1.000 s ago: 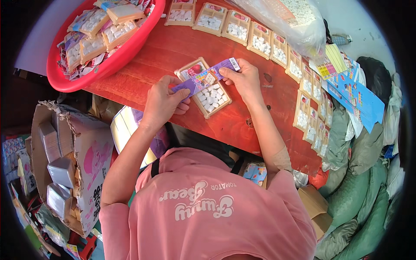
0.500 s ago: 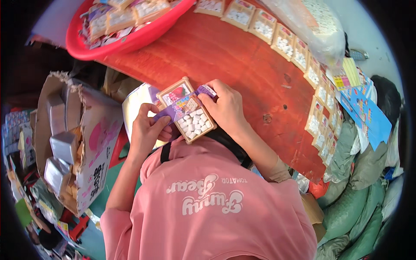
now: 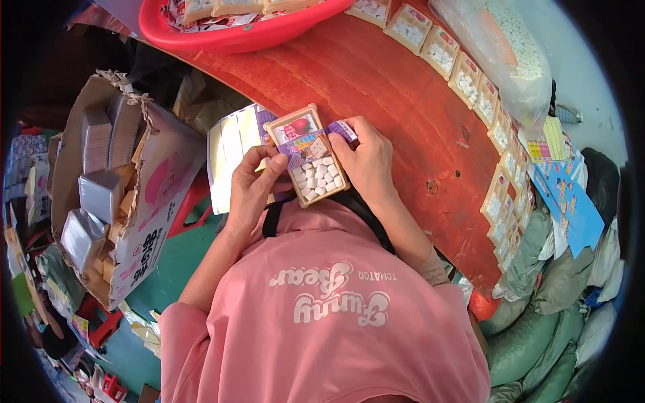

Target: The recorder is wrapping small plastic cases containing white items with adhesive paper labels/sleeves.

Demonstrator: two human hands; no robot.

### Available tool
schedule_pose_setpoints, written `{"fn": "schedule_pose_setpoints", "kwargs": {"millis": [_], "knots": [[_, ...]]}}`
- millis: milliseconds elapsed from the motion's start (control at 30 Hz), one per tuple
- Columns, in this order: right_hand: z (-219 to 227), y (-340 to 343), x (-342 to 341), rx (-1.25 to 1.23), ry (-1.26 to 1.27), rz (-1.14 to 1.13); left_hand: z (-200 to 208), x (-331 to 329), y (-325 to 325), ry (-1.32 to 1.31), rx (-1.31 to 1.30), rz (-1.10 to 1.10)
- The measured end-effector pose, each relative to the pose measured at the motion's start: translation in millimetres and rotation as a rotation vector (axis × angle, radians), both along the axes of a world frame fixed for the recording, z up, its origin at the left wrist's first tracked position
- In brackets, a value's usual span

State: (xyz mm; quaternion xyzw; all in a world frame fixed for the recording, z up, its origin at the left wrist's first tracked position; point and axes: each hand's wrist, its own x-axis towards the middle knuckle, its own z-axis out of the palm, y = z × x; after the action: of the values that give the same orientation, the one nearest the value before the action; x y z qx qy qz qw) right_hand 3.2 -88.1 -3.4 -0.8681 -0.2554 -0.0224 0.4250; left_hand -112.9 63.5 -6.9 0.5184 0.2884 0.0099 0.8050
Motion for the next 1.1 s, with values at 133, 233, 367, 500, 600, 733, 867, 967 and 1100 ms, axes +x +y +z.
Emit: {"fn": "schedule_pose_setpoints", "kwargs": {"millis": [133,233,367,500,600,733,867,967,1100], "knots": [[1.8,0.3,-1.0,0.015,-0.005,-0.009,-8.0,2.6,-0.9,-0.008,0.147,-0.01],[-0.6,0.4,-0.2,0.025,0.0,-0.018,-1.3,6.6,-2.0,0.056,0.148,-0.024],[-2.3,-2.1,2.0,0.028,0.009,-0.01,-6.1,8.4,-3.9,-0.002,0.044,-0.029],[13.0,-5.1,5.8,0.181,0.479,-0.043,-1.8,8.3,-2.9,-0.161,-0.275,0.059],[14.9,-5.2,11.4,0.461,0.811,0.032,-2.0,8.7,2.7,-0.232,-0.398,0.01],[29.7,9.0,6.2,0.587,1.097,0.092,-7.8,12.5,3.5,-0.273,-0.607,0.01],[33.3,19.0,-1.8,0.546,1.086,0.151,-12.7,11.0,0.8,-0.263,-0.756,-0.003],[40.6,20.1,-4.5,0.502,1.058,0.193,-9.4,9.6,-0.4,-0.305,-0.867,-0.075],[49.3,27.1,-5.5,0.344,0.939,0.218,-30.9,5.4,8.7,-0.3,-1.072,-0.118]]}}
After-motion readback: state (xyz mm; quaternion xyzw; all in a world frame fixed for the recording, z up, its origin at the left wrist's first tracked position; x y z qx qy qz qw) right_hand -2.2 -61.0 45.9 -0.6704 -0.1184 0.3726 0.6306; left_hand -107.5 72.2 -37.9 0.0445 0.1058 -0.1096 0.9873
